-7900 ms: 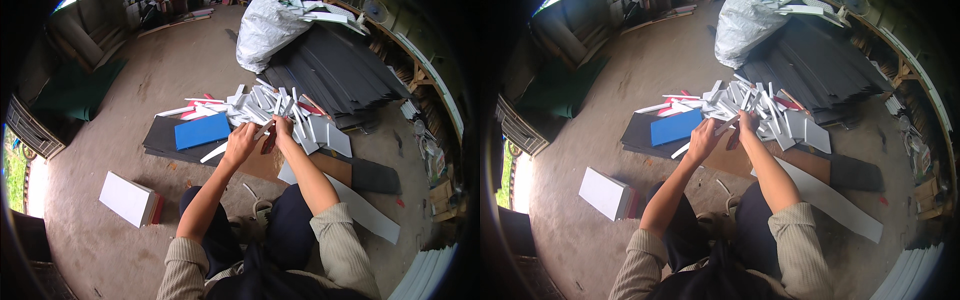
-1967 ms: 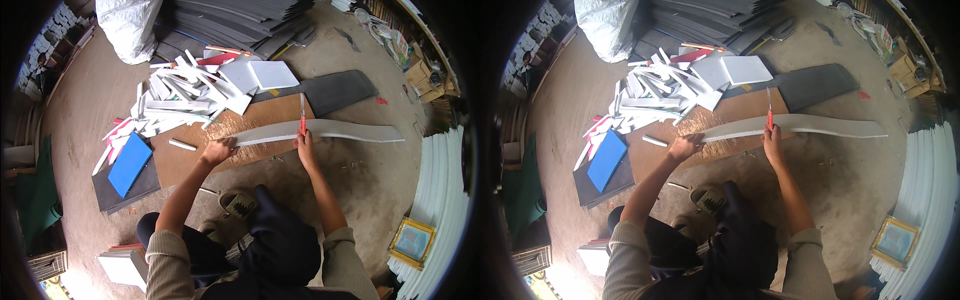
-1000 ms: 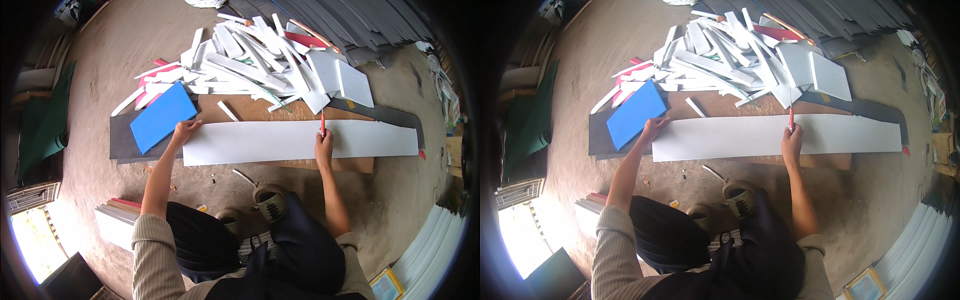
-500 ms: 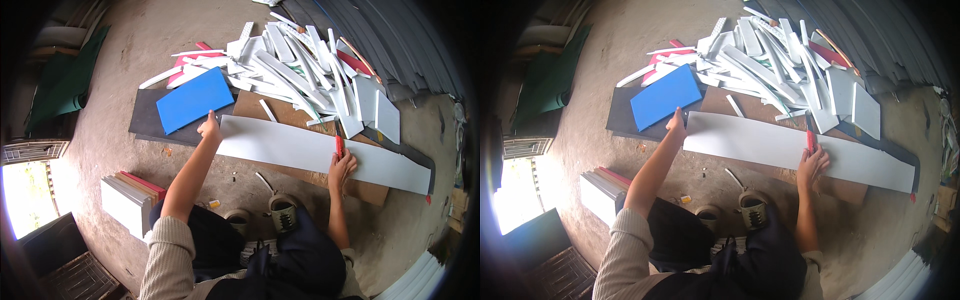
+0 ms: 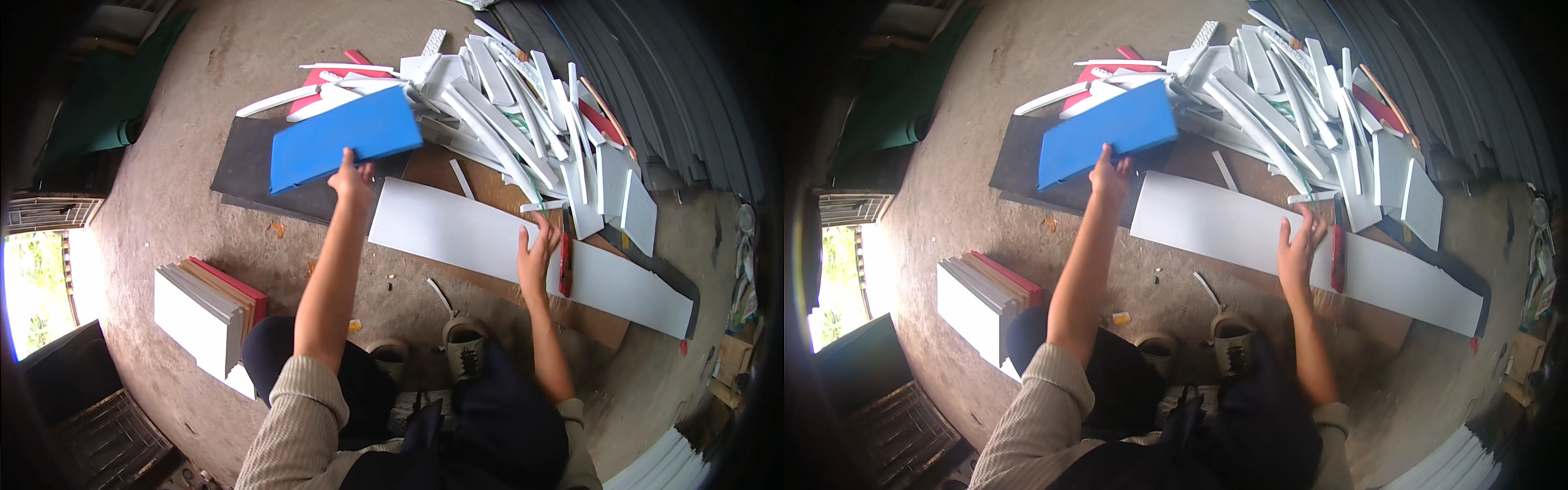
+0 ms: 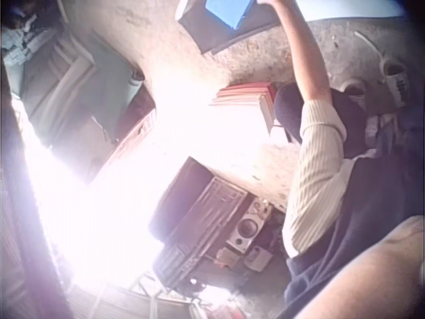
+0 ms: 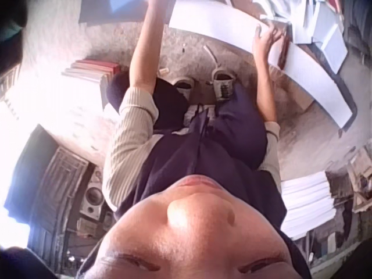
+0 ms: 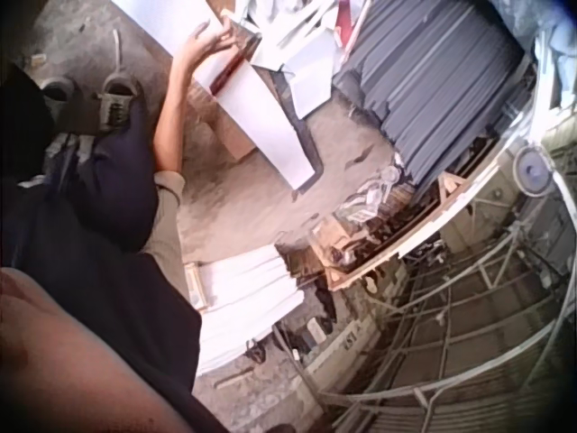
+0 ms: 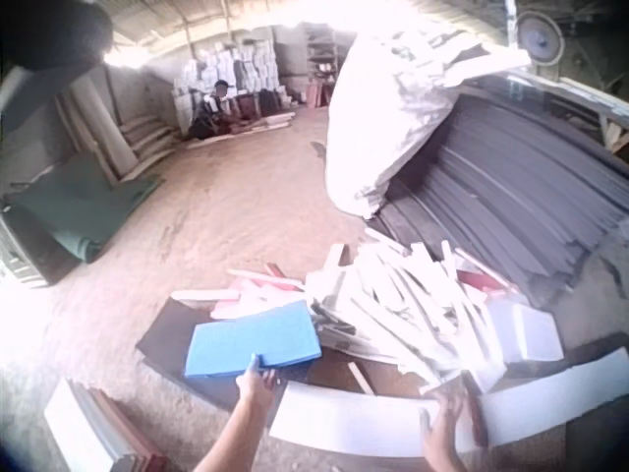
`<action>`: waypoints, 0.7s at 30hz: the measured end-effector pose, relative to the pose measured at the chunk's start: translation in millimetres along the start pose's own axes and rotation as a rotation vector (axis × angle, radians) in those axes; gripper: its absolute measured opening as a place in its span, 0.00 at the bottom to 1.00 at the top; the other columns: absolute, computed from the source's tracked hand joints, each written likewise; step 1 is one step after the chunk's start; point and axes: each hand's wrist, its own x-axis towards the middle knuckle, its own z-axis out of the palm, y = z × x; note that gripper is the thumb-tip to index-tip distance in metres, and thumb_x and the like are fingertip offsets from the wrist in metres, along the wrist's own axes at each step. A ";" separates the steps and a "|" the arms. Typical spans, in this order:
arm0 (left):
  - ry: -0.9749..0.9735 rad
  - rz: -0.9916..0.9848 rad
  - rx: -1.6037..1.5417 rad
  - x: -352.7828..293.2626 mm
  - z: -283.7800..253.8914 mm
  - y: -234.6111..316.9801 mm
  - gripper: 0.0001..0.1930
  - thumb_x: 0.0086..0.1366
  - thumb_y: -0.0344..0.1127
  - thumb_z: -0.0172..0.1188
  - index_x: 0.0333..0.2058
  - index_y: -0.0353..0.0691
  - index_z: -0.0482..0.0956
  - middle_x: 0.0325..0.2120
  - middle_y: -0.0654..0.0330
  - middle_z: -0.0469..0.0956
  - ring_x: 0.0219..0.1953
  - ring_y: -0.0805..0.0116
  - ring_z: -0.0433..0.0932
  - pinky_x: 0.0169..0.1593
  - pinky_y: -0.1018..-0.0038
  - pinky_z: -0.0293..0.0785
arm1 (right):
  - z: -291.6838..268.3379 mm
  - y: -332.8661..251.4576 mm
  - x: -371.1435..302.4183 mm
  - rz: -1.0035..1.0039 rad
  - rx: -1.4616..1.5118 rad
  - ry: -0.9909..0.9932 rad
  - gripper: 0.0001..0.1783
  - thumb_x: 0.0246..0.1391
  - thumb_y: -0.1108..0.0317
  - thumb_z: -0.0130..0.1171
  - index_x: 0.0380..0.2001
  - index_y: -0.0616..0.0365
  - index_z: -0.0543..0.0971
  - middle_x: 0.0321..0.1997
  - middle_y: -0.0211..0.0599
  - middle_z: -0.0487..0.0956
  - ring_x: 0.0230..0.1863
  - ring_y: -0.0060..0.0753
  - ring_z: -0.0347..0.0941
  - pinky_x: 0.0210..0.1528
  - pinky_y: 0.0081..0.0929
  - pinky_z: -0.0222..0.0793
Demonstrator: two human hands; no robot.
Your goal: The person sits on the floor and uses a red utility knife to cut white and blue sheets of material. They repeatedly align a blue sheet as a template, cut along its edge, and stack the cut pieces.
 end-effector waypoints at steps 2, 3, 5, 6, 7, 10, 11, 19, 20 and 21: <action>-0.130 0.006 0.067 -30.6 -11.9 -18.1 0.26 0.54 0.37 0.61 0.41 0.41 0.51 0.32 0.57 0.67 0.24 0.71 0.68 0.28 0.76 0.76 | 2.7 -12.8 12.7 0.183 0.451 -0.118 0.25 0.52 0.65 0.52 0.52 0.58 0.59 0.51 0.49 0.61 0.51 0.43 0.58 0.52 0.37 0.55; -0.109 0.012 0.146 -61.3 -9.6 -30.1 0.28 0.53 0.38 0.62 0.42 0.41 0.51 0.30 0.58 0.66 0.23 0.72 0.67 0.28 0.74 0.75 | -0.9 -27.8 17.7 0.353 0.709 -0.160 0.26 0.52 0.65 0.52 0.53 0.58 0.58 0.51 0.48 0.62 0.51 0.41 0.60 0.53 0.36 0.55; -0.240 0.026 0.236 -90.7 -27.9 -58.3 0.29 0.52 0.39 0.63 0.44 0.39 0.51 0.33 0.57 0.66 0.27 0.69 0.69 0.35 0.70 0.73 | -6.7 -51.3 21.7 0.577 1.079 -0.196 0.27 0.53 0.65 0.52 0.54 0.59 0.57 0.50 0.43 0.64 0.50 0.31 0.62 0.55 0.30 0.55; -0.250 -0.065 0.261 -115.2 -29.5 -75.1 0.30 0.52 0.39 0.63 0.45 0.40 0.52 0.38 0.54 0.66 0.36 0.65 0.69 0.40 0.69 0.71 | -8.0 -43.3 19.4 0.562 1.060 -0.163 0.27 0.53 0.66 0.53 0.54 0.59 0.57 0.50 0.42 0.65 0.50 0.30 0.62 0.55 0.29 0.55; -0.314 -0.106 0.277 -135.6 -34.8 -86.6 0.30 0.52 0.39 0.63 0.45 0.39 0.52 0.42 0.51 0.64 0.44 0.63 0.66 0.44 0.66 0.68 | -5.8 -32.5 14.4 0.550 1.047 -0.133 0.27 0.52 0.68 0.53 0.54 0.59 0.57 0.49 0.41 0.65 0.50 0.29 0.62 0.55 0.28 0.55; -0.438 0.083 0.436 -147.6 -67.3 -109.1 0.31 0.54 0.42 0.60 0.48 0.35 0.51 0.43 0.49 0.63 0.46 0.60 0.64 0.48 0.61 0.65 | -7.6 -7.0 -1.0 0.640 1.078 -0.058 0.29 0.49 0.75 0.54 0.54 0.61 0.57 0.50 0.37 0.67 0.50 0.26 0.62 0.55 0.25 0.54; -0.251 0.401 0.699 -138.8 -77.9 -111.7 0.32 0.55 0.43 0.59 0.50 0.34 0.51 0.44 0.49 0.62 0.47 0.58 0.62 0.50 0.60 0.61 | -9.7 6.4 -7.4 0.628 1.080 -0.045 0.29 0.49 0.75 0.53 0.55 0.61 0.58 0.49 0.37 0.67 0.50 0.26 0.62 0.54 0.24 0.54; -0.333 0.791 1.295 -45.3 -103.9 -36.2 0.20 0.58 0.40 0.53 0.46 0.34 0.69 0.44 0.48 0.67 0.47 0.50 0.64 0.51 0.63 0.59 | -8.2 33.9 -42.5 0.713 1.000 -0.046 0.28 0.50 0.77 0.52 0.55 0.63 0.58 0.48 0.36 0.69 0.49 0.24 0.63 0.52 0.22 0.57; -0.321 0.860 1.359 -42.8 -103.4 -38.0 0.20 0.57 0.39 0.54 0.46 0.34 0.70 0.44 0.48 0.67 0.46 0.50 0.65 0.50 0.63 0.60 | -7.8 34.4 -42.8 0.684 0.963 -0.054 0.28 0.50 0.76 0.52 0.55 0.65 0.58 0.50 0.38 0.68 0.50 0.26 0.63 0.53 0.22 0.56; -0.313 0.919 1.423 -48.1 -103.7 -41.5 0.20 0.56 0.38 0.54 0.46 0.35 0.70 0.43 0.48 0.68 0.44 0.50 0.66 0.49 0.63 0.61 | -8.5 41.7 -45.8 0.663 0.881 -0.033 0.28 0.50 0.76 0.52 0.55 0.66 0.58 0.51 0.39 0.67 0.51 0.28 0.63 0.54 0.23 0.56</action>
